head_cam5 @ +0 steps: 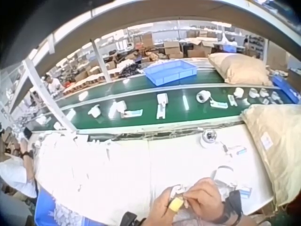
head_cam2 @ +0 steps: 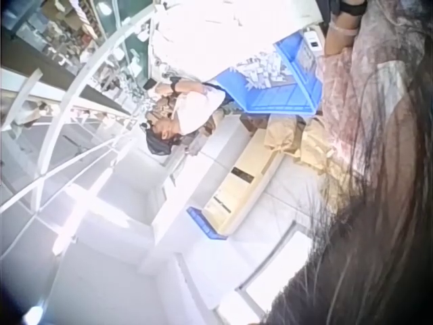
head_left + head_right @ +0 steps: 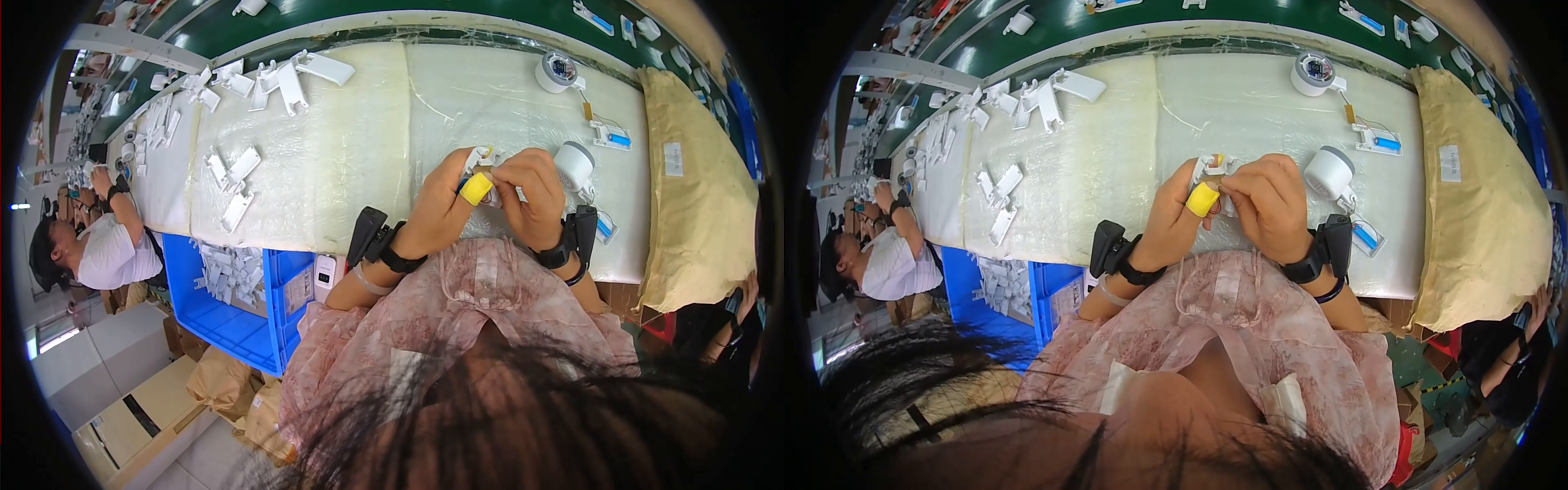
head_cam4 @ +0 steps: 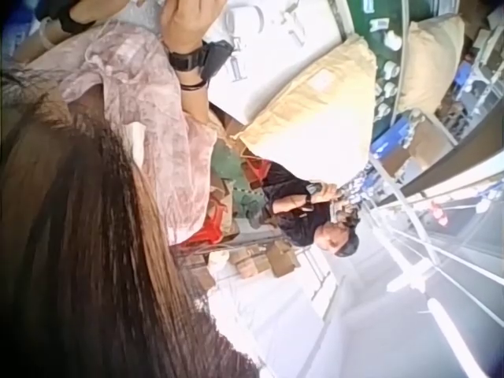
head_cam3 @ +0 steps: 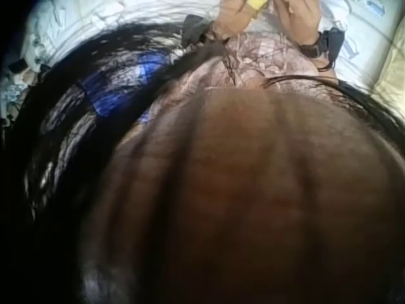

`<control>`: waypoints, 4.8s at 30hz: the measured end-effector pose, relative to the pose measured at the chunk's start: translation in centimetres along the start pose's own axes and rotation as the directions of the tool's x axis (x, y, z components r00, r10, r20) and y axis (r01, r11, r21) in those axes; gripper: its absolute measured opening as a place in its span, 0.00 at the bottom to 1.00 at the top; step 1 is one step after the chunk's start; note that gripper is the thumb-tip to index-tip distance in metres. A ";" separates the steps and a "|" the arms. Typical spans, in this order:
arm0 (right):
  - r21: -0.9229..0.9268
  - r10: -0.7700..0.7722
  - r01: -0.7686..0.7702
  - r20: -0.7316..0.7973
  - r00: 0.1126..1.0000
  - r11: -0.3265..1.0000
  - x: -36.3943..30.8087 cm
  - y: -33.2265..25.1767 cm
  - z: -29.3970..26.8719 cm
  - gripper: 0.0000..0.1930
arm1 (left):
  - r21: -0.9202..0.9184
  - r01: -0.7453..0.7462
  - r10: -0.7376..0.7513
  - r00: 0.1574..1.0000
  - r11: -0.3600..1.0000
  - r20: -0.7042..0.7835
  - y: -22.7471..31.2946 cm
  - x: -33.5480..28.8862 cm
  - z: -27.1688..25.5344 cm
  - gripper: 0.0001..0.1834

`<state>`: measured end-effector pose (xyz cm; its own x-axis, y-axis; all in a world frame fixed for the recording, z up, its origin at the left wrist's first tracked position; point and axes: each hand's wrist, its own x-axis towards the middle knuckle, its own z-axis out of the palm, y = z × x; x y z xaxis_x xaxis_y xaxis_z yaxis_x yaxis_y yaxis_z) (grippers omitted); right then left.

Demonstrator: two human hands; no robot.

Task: The person picks up a white plastic housing and a circuit board, fits the board into the housing by hand, and applies a small piece of tape to the assembly. They then place the unit onto a conveyor belt and reach for another housing to repeat the process.

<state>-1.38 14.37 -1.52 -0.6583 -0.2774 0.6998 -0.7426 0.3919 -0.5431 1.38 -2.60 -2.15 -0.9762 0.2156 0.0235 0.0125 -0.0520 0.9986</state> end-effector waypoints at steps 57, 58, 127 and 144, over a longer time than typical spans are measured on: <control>-0.010 0.408 -0.410 0.123 0.905 0.912 21.5 23.9 7.9 0.13 | 0.977 0.002 0.460 0.882 -0.213 0.098 -3.3 30.8 -28.8 0.11; 0.087 0.410 -0.439 0.234 0.881 0.894 20.9 21.9 8.7 0.12 | 0.977 -0.001 0.499 0.859 -0.213 0.110 -3.9 30.9 -29.6 0.12; 0.110 0.125 -0.142 0.148 0.981 0.984 6.5 0.8 3.5 0.08 | -0.148 0.110 -0.106 0.994 0.983 0.038 2.9 3.8 -8.4 0.17; 0.105 -0.101 0.101 -0.008 0.995 0.989 6.0 0.6 3.5 0.12 | -0.159 -0.051 0.064 0.995 0.986 0.080 2.7 2.9 -6.1 0.25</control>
<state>-6.15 9.83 0.69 -0.5791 -0.3084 0.7547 -0.8142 0.2671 -0.5155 -2.72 -8.11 0.28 -0.9529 0.2891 0.0915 0.0278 -0.2174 0.9757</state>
